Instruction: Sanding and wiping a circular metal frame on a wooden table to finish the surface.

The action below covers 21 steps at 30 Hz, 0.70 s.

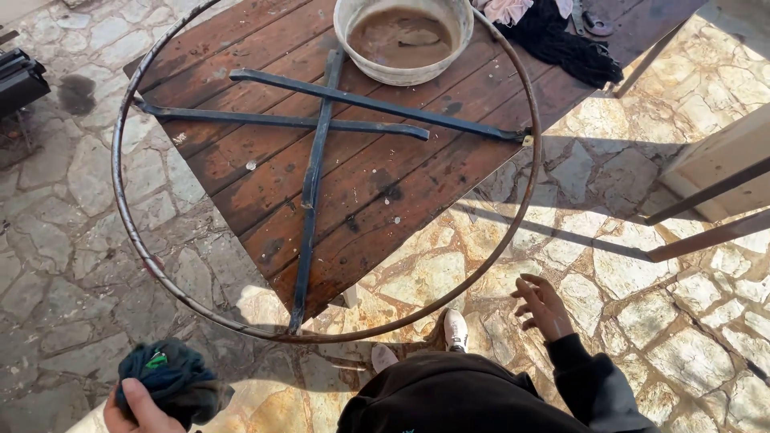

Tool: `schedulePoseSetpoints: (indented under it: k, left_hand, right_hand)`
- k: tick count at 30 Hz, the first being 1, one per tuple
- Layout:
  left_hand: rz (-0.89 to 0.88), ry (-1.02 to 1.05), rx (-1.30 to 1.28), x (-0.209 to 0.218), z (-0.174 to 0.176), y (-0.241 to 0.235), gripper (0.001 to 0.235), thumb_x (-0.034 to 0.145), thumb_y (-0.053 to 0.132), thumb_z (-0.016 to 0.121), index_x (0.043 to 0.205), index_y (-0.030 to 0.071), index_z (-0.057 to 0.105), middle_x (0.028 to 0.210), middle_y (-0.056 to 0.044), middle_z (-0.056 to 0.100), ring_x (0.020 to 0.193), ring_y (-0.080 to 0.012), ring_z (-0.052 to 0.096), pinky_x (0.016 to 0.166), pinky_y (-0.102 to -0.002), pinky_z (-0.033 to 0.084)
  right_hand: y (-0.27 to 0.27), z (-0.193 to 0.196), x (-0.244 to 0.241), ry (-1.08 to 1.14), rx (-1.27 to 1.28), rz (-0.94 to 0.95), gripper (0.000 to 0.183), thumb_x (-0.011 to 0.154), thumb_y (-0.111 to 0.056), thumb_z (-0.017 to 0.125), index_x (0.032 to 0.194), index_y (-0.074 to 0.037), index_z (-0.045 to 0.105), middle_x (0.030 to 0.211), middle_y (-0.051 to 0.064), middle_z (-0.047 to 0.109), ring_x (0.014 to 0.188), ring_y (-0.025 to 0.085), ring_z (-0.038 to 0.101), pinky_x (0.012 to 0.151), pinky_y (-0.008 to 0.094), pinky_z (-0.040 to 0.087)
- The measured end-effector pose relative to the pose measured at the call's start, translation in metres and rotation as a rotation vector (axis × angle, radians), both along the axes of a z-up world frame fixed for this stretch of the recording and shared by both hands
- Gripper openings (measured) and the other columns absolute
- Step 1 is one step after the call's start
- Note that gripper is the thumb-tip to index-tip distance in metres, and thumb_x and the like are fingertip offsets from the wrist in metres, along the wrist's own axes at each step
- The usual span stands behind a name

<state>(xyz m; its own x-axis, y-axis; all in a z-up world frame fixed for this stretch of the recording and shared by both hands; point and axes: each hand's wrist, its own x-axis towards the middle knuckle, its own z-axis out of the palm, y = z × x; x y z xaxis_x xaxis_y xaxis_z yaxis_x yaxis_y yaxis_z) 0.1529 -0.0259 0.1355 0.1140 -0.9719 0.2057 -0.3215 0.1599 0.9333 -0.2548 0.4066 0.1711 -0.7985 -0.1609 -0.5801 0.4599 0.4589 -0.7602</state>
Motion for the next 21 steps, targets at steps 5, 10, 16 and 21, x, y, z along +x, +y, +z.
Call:
schedulePoseSetpoints:
  k: [5,10,16,21]
  left_hand:
    - [-0.259,0.105,-0.093,-0.125,0.099,0.073,0.043,0.108,0.023,0.064,0.145,0.003,0.055,0.135,-0.015,0.062,0.119,-0.0188,0.059,0.106,-0.031,0.049]
    - [-0.902,0.237,0.469,-0.228,0.130,0.159,0.060,0.091,0.026,0.070,0.147,0.014,0.051,0.141,-0.015,0.066,0.125,-0.0297,0.069,0.106,-0.041,0.059]
    - [-1.328,0.142,0.714,-0.222,0.133,0.174,0.080,0.095,0.032,0.065,0.161,0.025,0.020,0.151,-0.014,0.055,0.141,-0.0323,0.055,0.109,-0.044,0.064]
    - [-1.061,-0.034,0.863,-0.200,0.151,0.152,0.079,0.091,0.039,0.066,0.160,0.035,0.028,0.127,0.001,0.078,0.127,-0.0232,0.070,0.114,-0.046,0.060]
  right_hand:
    - [-0.036,0.061,0.012,0.203,-0.155,0.255,0.083,0.076,-0.025,0.079,0.151,-0.026,0.045,0.148,0.010,0.057,0.130,0.030,0.064,0.088,0.048,0.066]
    - [-0.101,0.090,0.036,0.414,-0.601,0.770,0.132,0.062,-0.039,0.095,0.163,-0.019,0.013,0.175,0.002,0.009,0.160,0.033,0.021,0.111,0.055,0.048]
    - [-0.085,0.044,0.035,0.709,-0.384,0.608,0.077,0.072,-0.026,0.094,0.143,-0.019,0.065,0.101,-0.004,0.075,0.073,0.006,0.054,0.065,0.021,0.050]
    - [-0.042,0.007,-0.002,0.819,-0.045,0.357,0.079,0.067,-0.027,0.094,0.141,-0.029,0.066,0.115,-0.003,0.083,0.091,-0.001,0.058,0.078,0.018,0.053]
